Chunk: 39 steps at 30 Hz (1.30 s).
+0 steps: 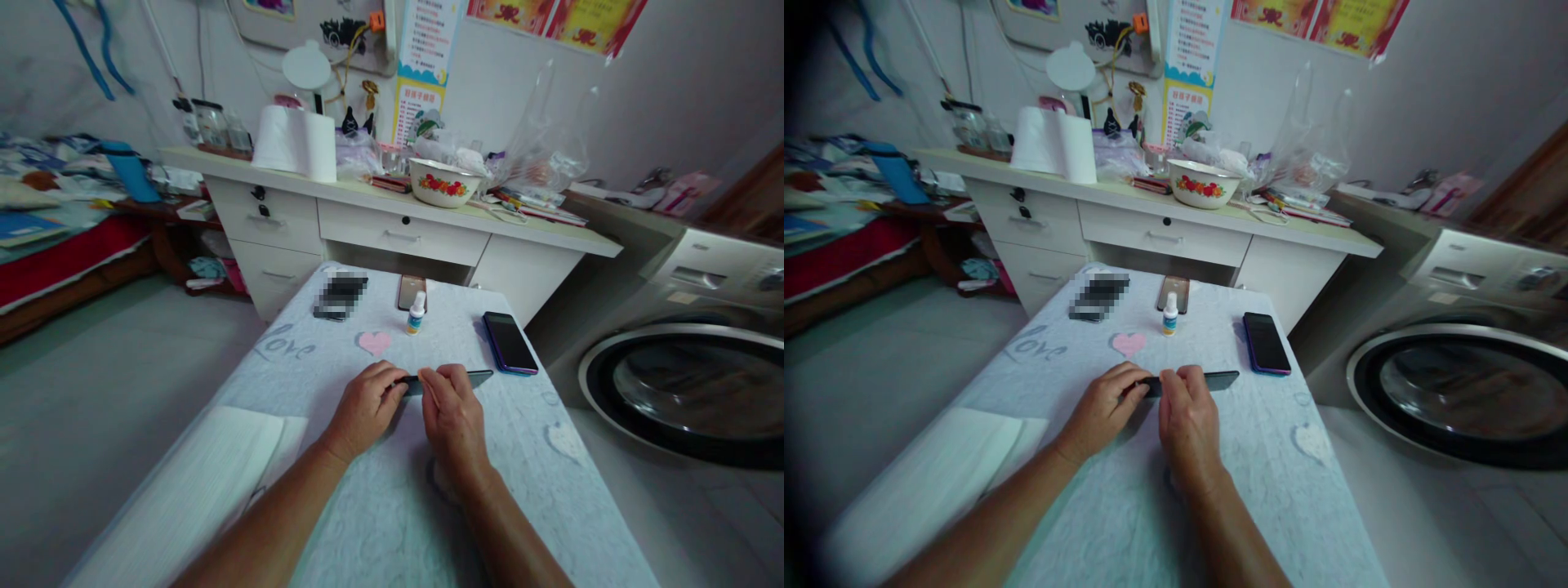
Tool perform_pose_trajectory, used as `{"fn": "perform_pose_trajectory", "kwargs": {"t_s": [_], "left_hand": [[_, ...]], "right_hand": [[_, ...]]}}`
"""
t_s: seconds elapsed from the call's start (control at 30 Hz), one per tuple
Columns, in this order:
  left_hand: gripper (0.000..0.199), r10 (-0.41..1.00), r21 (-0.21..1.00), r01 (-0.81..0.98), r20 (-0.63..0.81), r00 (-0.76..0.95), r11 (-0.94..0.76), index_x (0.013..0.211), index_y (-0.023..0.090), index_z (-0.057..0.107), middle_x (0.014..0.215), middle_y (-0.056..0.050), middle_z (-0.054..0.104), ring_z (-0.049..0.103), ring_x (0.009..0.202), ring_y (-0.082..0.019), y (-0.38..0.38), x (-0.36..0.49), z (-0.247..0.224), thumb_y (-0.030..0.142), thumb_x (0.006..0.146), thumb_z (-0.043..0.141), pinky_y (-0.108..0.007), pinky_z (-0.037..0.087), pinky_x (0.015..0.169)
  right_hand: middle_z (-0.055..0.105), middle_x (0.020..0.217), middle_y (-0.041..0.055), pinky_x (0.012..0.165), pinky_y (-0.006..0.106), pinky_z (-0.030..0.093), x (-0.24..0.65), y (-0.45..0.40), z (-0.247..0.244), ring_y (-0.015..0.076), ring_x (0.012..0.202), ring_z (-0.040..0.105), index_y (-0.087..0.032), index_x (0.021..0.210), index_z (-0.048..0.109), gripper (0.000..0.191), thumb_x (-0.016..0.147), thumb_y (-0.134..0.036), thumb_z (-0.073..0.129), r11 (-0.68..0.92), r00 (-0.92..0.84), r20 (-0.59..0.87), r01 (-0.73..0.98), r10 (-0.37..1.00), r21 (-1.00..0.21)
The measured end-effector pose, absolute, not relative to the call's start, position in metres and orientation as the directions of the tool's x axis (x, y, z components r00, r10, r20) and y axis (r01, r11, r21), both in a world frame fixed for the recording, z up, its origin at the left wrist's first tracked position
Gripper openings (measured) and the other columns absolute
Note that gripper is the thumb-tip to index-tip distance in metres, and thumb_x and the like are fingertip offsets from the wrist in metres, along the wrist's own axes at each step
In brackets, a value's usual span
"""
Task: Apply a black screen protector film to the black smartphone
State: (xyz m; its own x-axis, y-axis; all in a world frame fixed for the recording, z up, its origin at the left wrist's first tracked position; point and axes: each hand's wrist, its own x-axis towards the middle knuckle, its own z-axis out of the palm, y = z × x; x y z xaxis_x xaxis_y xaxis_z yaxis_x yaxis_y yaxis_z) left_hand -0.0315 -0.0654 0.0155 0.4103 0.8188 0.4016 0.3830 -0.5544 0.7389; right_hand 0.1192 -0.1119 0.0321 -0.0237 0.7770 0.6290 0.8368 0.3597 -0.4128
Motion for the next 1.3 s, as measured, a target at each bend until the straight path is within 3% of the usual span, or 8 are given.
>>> {"fn": "perform_pose_trajectory", "kwargs": {"t_s": [0.23,0.4,0.87,1.3], "left_hand": [[0.022,0.816,0.743,0.374,0.398,0.419,-0.555,0.102,0.02,0.065,0.095,-0.004,0.065,0.058,0.092,-0.017,-0.066,-0.031,0.016,0.014,0.088,0.049,-0.029,0.046,0.084],[0.02,0.83,0.755,0.377,0.392,0.398,-0.537,0.098,0.019,0.064,0.093,-0.004,0.064,0.059,0.09,-0.017,-0.064,-0.032,0.017,0.02,0.092,0.045,-0.028,0.046,0.081],[0.022,0.869,0.747,0.444,0.416,0.269,-0.495,0.099,0.018,0.061,0.094,-0.004,0.062,0.058,0.09,-0.017,-0.058,-0.036,0.011,0.024,0.092,0.042,-0.029,0.045,0.08],[0.023,0.881,0.744,0.477,0.429,0.197,-0.469,0.101,0.018,0.06,0.098,-0.006,0.062,0.058,0.094,-0.019,-0.055,-0.037,0.007,0.023,0.092,0.04,-0.031,0.046,0.083]], "right_hand": [[0.052,0.092,0.004,0.067,0.023,0.046,0.114,-0.112,0.031,0.0132,0.075,0.054,-0.021,0.103,0.063,0.026,0.091,-0.011,0.042,0.402,-0.06,0.618,0.807,0.784,-0.432],[0.055,0.093,0.0047,0.067,0.025,0.047,0.131,-0.11,0.032,0.0134,0.076,0.055,-0.021,0.106,0.065,0.029,0.091,-0.011,0.042,0.361,-0.01,0.643,0.834,0.766,-0.417],[0.056,0.087,0.0042,0.07,0.028,0.048,0.178,-0.107,0.034,0.015,0.076,0.058,-0.017,0.09,0.068,0.018,0.085,-0.016,0.051,0.127,0.194,0.68,0.911,0.708,-0.391],[0.056,0.086,0.0041,0.069,0.028,0.048,0.175,-0.106,0.033,0.015,0.074,0.057,-0.018,0.087,0.066,0.017,0.086,-0.017,0.049,0.116,0.202,0.69,0.916,0.695,-0.385]]}}
